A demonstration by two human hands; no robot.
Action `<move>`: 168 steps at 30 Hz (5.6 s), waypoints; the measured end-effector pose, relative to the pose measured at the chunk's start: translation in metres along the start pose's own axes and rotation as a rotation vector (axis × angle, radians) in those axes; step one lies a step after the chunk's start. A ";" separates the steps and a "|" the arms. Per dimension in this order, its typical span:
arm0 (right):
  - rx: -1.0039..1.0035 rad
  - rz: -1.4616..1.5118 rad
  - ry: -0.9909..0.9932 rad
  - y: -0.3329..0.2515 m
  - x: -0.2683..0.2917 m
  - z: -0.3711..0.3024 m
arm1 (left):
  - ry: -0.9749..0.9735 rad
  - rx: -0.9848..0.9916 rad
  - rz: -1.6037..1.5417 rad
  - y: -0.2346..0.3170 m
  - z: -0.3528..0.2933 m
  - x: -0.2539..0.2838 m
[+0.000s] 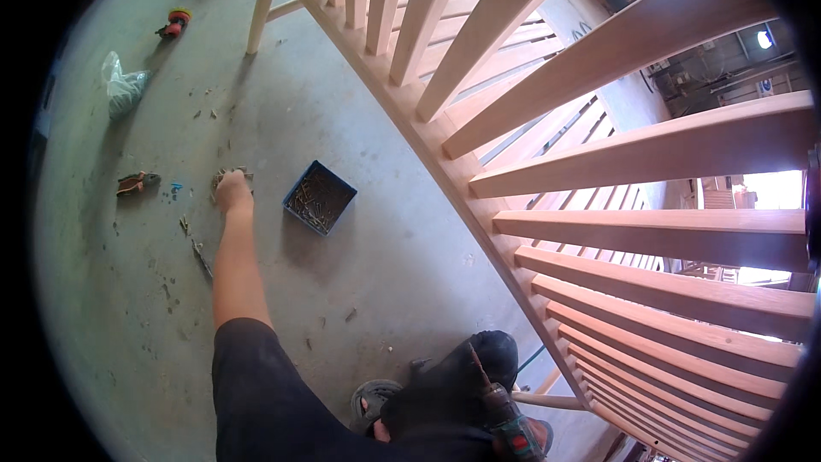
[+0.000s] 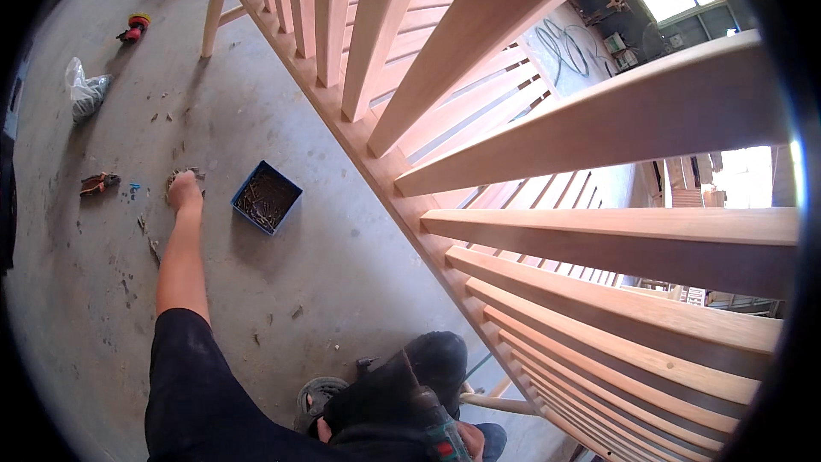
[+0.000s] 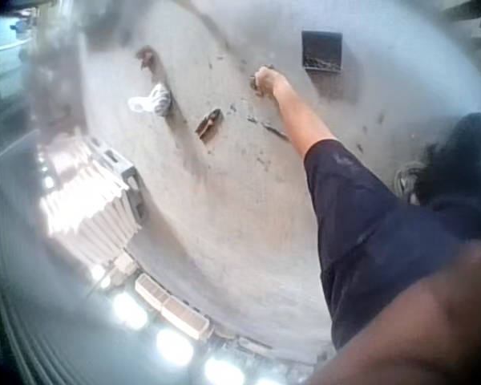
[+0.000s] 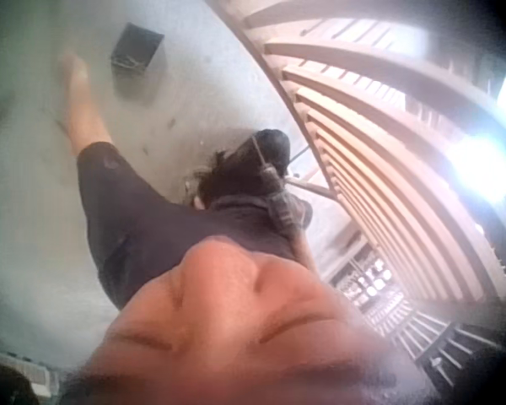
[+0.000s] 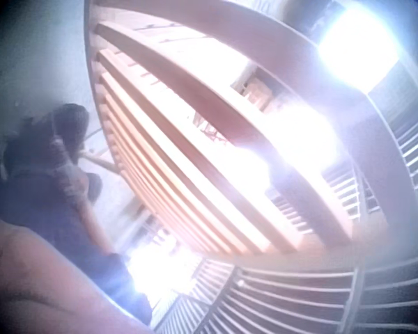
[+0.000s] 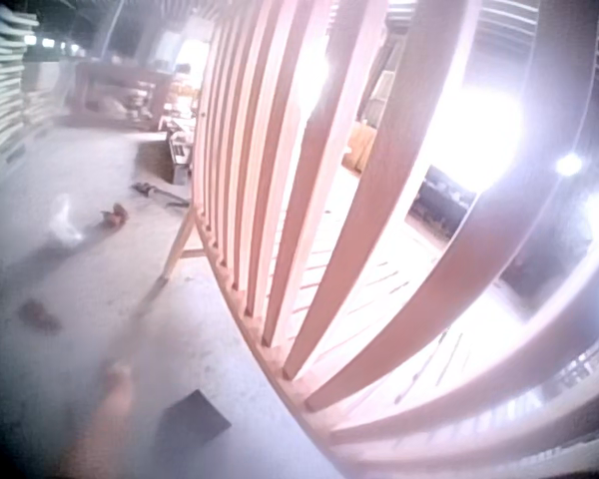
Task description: The person assembles a wooden chair by driving screws into the frame using a cordless drill and a pneumatic nail gun. They use a pipe clamp to hold the chair parts together while fastening them.
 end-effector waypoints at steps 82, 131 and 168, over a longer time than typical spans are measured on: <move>-0.183 0.890 1.533 0.005 0.038 -0.162 | -2.737 -0.507 -0.359 0.251 -0.931 0.213; 0.297 1.929 1.526 0.045 -0.120 -0.145 | -2.267 -0.043 -0.800 0.235 -0.987 0.259; -0.018 0.224 0.874 0.001 -0.022 -0.149 | -0.070 0.077 0.000 -0.056 -0.038 0.045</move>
Point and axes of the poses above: each hand's wrist, its own z-axis towards the middle knuckle, its own x-axis out of the back of the hand, y = z × x, the point moved 3 cm from there along z, towards the middle knuckle, and after that the axes turned 6 degrees about x, right-handed, at the moved point
